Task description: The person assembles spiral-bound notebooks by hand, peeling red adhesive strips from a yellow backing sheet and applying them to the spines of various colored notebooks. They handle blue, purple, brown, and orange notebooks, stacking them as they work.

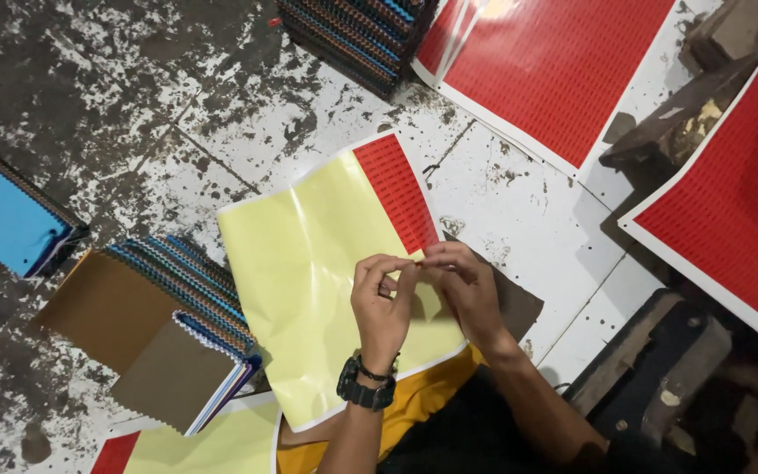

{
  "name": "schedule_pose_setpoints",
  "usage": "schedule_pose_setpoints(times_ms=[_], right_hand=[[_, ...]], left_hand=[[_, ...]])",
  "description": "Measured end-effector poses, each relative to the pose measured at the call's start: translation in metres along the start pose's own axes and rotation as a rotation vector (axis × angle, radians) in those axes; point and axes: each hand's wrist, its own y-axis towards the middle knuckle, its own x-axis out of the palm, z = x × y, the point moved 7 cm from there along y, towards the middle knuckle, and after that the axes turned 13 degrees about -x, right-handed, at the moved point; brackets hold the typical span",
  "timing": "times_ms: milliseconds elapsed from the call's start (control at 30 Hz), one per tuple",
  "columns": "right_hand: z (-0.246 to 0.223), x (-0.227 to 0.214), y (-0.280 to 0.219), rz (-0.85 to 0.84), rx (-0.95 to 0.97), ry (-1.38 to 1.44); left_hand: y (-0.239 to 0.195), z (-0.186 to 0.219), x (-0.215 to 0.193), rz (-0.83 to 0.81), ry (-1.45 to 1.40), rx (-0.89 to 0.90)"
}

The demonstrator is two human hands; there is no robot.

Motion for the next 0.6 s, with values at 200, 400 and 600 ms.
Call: schedule_pose_setpoints(times_ms=[200, 400, 600], right_hand=[[-0.002, 0.009, 0.018, -0.020, -0.265, -0.567], [-0.020, 0.015, 0.013, 0.044, -0.405, -0.737], [-0.038, 0.015, 0.012, 0.103, -0.383, -0.450]], left_hand=[[0.003, 0.003, -0.007, 0.043, -0.014, -0.006], [0.018, 0.014, -0.006, -0.036, -0.095, 0.019], [0.019, 0.013, -0.006, -0.100, -0.085, 0.012]])
